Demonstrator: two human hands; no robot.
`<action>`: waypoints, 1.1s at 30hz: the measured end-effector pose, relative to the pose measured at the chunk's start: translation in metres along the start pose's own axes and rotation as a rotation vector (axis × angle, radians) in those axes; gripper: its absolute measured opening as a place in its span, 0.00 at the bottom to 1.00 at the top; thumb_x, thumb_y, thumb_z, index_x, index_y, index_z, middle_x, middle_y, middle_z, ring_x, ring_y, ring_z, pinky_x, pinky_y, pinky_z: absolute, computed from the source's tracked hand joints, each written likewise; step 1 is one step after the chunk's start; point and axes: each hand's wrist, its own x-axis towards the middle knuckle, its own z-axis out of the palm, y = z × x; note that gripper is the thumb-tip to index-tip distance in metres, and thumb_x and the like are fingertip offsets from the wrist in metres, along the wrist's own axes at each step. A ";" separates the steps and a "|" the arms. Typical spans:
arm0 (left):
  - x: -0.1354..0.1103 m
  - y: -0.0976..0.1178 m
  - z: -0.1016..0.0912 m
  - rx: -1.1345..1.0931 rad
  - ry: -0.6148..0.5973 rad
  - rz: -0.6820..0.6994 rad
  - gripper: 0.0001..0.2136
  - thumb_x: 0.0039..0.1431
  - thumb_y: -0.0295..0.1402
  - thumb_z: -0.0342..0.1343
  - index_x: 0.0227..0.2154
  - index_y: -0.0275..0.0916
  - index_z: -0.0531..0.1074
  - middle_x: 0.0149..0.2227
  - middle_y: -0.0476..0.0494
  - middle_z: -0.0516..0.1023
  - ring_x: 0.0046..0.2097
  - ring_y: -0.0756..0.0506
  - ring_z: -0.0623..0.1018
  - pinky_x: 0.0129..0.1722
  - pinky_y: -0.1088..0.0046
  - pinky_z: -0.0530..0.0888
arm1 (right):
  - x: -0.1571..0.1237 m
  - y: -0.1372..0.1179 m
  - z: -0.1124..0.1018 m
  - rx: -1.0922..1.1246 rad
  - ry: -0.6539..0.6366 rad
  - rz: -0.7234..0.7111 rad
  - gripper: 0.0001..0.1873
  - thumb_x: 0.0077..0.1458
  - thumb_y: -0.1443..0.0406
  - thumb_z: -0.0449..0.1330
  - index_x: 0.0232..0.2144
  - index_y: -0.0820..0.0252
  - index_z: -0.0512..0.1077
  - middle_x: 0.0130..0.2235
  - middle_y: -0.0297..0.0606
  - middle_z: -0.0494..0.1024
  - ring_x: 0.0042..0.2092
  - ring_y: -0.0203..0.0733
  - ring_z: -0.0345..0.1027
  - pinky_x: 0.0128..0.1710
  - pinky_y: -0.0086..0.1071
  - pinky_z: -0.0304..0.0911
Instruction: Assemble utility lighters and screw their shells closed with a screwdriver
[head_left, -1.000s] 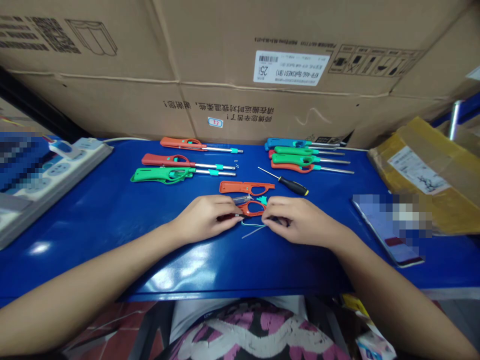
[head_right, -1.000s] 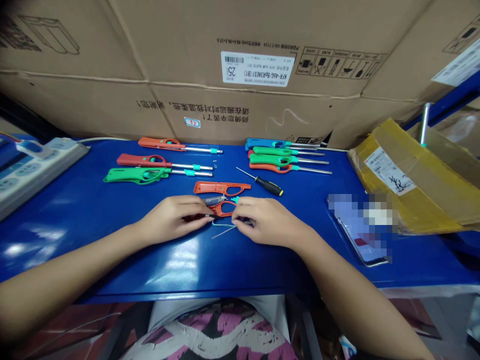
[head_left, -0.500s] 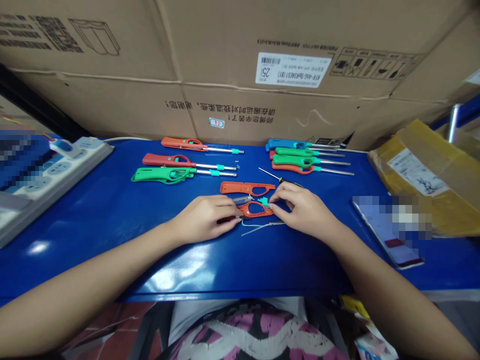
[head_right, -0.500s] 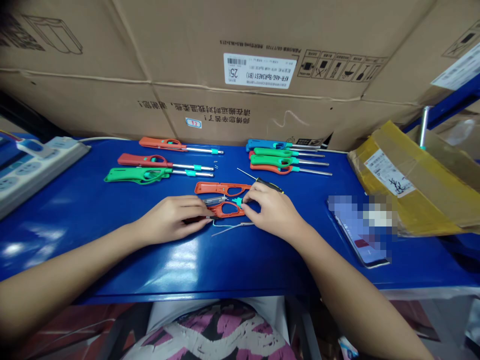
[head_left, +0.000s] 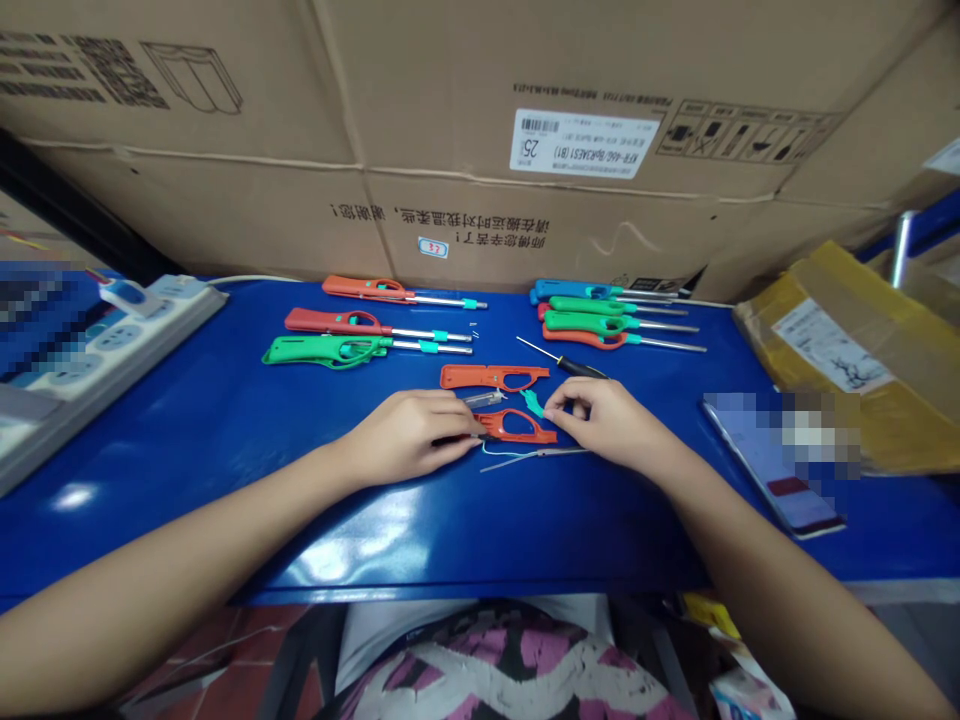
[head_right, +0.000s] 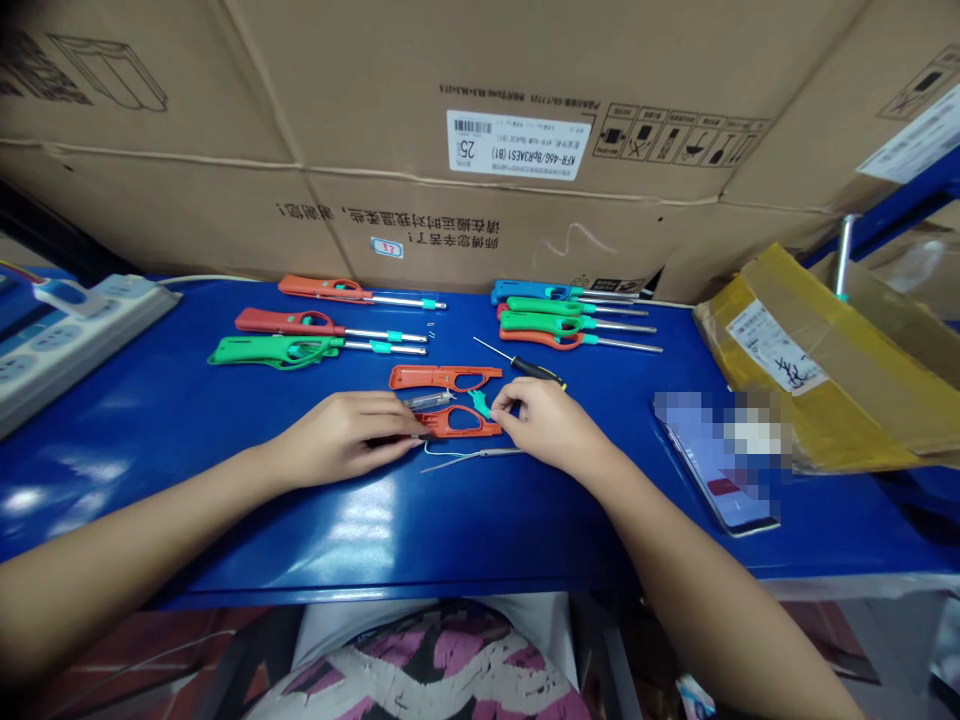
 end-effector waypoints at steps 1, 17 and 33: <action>0.000 0.000 0.000 0.003 0.000 0.005 0.10 0.70 0.32 0.54 0.45 0.39 0.80 0.41 0.43 0.84 0.43 0.45 0.83 0.45 0.69 0.79 | 0.000 0.000 0.000 -0.007 0.001 0.006 0.06 0.56 0.68 0.60 0.30 0.59 0.77 0.31 0.36 0.80 0.26 0.36 0.67 0.28 0.30 0.62; -0.001 -0.004 0.002 0.010 0.003 0.027 0.09 0.70 0.31 0.55 0.45 0.37 0.80 0.42 0.43 0.84 0.43 0.46 0.83 0.45 0.69 0.79 | -0.013 -0.005 -0.004 -0.320 -0.089 -0.488 0.08 0.68 0.66 0.54 0.38 0.58 0.73 0.39 0.35 0.78 0.38 0.37 0.72 0.35 0.30 0.60; -0.001 -0.004 0.003 0.009 0.000 0.028 0.10 0.70 0.32 0.55 0.46 0.37 0.80 0.42 0.43 0.84 0.43 0.46 0.83 0.45 0.69 0.78 | -0.010 -0.004 0.010 -0.317 0.053 -0.568 0.09 0.66 0.68 0.57 0.37 0.58 0.77 0.38 0.35 0.80 0.36 0.35 0.74 0.33 0.28 0.59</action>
